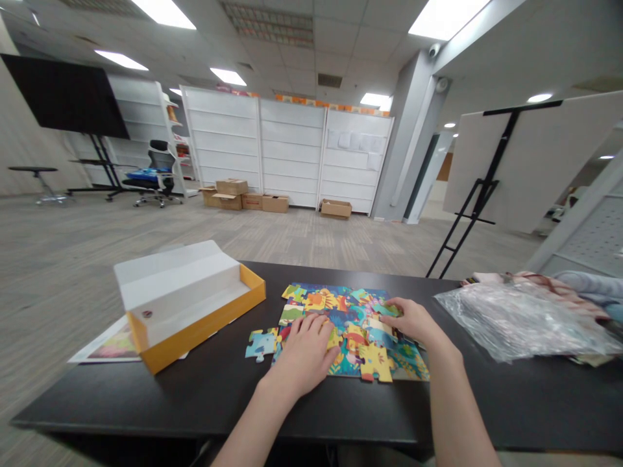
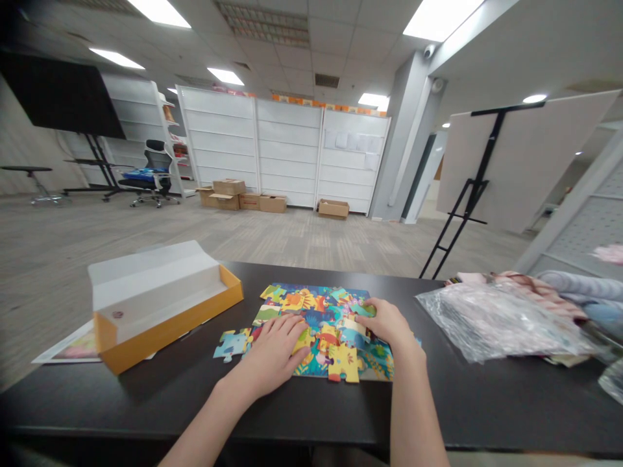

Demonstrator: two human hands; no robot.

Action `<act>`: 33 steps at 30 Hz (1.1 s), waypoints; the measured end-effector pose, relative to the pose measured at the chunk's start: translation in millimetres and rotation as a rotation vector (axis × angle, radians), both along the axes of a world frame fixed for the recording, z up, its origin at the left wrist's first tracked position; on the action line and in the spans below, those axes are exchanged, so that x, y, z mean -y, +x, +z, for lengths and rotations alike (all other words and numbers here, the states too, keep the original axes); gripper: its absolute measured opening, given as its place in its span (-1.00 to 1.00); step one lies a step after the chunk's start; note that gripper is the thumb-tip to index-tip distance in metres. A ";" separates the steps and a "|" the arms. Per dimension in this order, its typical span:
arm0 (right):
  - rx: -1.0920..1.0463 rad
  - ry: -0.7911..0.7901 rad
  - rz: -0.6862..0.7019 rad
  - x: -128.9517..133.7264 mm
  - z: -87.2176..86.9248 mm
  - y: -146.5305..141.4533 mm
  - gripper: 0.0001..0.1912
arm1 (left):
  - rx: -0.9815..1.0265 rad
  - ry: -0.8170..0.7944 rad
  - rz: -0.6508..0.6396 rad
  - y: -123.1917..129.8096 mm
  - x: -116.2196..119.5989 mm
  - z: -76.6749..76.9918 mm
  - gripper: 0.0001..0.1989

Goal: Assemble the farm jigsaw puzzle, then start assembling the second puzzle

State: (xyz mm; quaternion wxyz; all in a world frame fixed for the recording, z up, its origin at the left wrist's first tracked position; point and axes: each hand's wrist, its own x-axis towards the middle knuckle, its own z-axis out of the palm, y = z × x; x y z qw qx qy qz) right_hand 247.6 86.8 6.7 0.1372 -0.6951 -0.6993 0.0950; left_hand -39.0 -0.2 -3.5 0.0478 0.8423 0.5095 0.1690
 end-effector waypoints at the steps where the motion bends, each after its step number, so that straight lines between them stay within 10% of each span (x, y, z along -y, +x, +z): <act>1: -0.002 -0.005 0.013 0.6 0.4 1.3 -0.48 | 0.000 0.001 -0.001 0.0 -0.3 -0.6 -0.62; 14: 0.067 0.098 -0.086 -14.1 -15.8 -15.5 -0.40 | 0.116 0.064 -0.161 23.7 12.4 9.9 -0.68; 22: -0.151 0.034 0.178 13.8 13.9 -16.5 -0.61 | 0.112 -0.004 -0.211 52.6 22.6 2.8 -0.38; 26: -0.197 -0.065 0.299 28.1 19.9 -31.1 -0.42 | 0.096 -0.017 -0.182 47.8 19.9 -2.4 -0.32; 33: 0.039 -0.159 0.200 34.0 25.4 -36.1 -0.47 | 0.043 -0.049 -0.074 35.4 12.5 -8.4 -0.25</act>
